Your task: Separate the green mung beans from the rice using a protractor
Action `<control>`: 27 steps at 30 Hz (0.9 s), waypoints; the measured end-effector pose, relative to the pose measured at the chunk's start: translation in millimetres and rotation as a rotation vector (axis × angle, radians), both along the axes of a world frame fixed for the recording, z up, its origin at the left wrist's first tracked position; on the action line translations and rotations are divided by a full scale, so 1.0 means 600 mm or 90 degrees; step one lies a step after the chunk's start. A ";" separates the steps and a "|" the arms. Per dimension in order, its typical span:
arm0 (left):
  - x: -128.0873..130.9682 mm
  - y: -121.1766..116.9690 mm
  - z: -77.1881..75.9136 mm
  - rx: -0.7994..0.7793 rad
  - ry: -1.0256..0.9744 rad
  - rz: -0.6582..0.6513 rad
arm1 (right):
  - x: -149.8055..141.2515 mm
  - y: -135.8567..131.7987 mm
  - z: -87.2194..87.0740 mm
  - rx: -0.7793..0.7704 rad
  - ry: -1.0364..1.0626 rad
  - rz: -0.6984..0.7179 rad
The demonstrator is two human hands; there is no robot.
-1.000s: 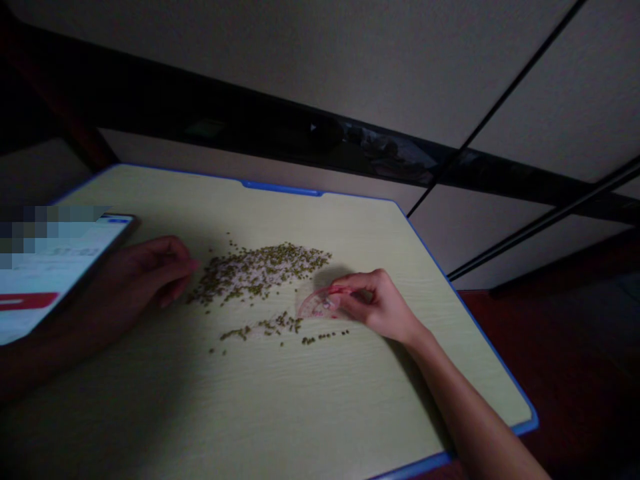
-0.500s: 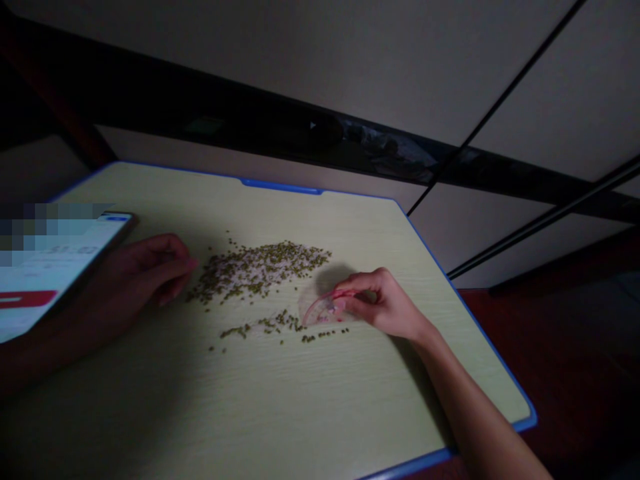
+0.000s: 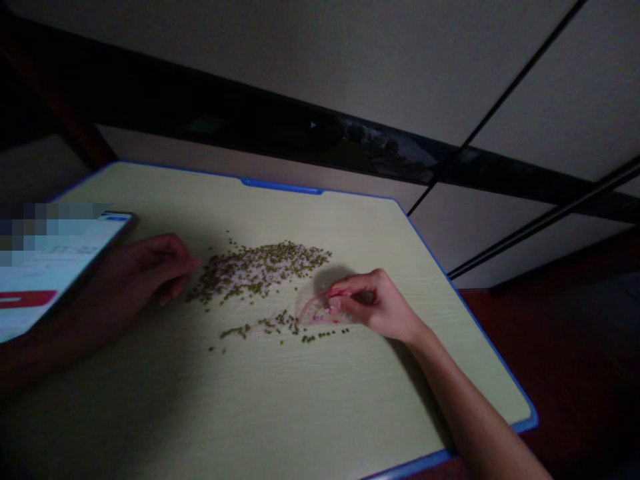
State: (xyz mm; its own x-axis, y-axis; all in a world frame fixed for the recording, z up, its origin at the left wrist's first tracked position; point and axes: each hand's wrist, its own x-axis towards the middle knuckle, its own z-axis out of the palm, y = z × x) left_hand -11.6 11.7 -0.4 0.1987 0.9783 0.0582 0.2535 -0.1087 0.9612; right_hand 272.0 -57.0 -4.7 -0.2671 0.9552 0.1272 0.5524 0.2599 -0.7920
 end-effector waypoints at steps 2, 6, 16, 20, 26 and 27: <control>0.000 0.000 0.001 0.000 -0.003 0.001 | 0.000 0.001 0.000 0.016 -0.001 -0.021; 0.002 -0.003 0.003 -0.001 -0.003 0.002 | 0.000 0.001 0.000 0.030 0.001 -0.035; -0.001 -0.001 -0.001 0.001 -0.006 -0.004 | -0.006 0.000 -0.001 0.023 0.009 -0.051; 0.001 -0.003 0.003 -0.011 -0.001 0.000 | -0.003 0.000 0.002 0.023 0.007 -0.023; 0.002 -0.005 0.003 -0.010 -0.004 -0.002 | -0.008 -0.001 0.003 0.026 -0.007 -0.019; 0.002 -0.005 0.003 -0.011 -0.004 0.000 | -0.009 -0.001 0.003 0.026 -0.008 -0.022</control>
State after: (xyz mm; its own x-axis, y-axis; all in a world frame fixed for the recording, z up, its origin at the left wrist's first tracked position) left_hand -10.6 8.6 1.4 0.1982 0.9793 0.0421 0.2479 -0.0916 0.9644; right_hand 266.7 -57.6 -3.0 -0.2361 0.9579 0.1633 0.5716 0.2729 -0.7739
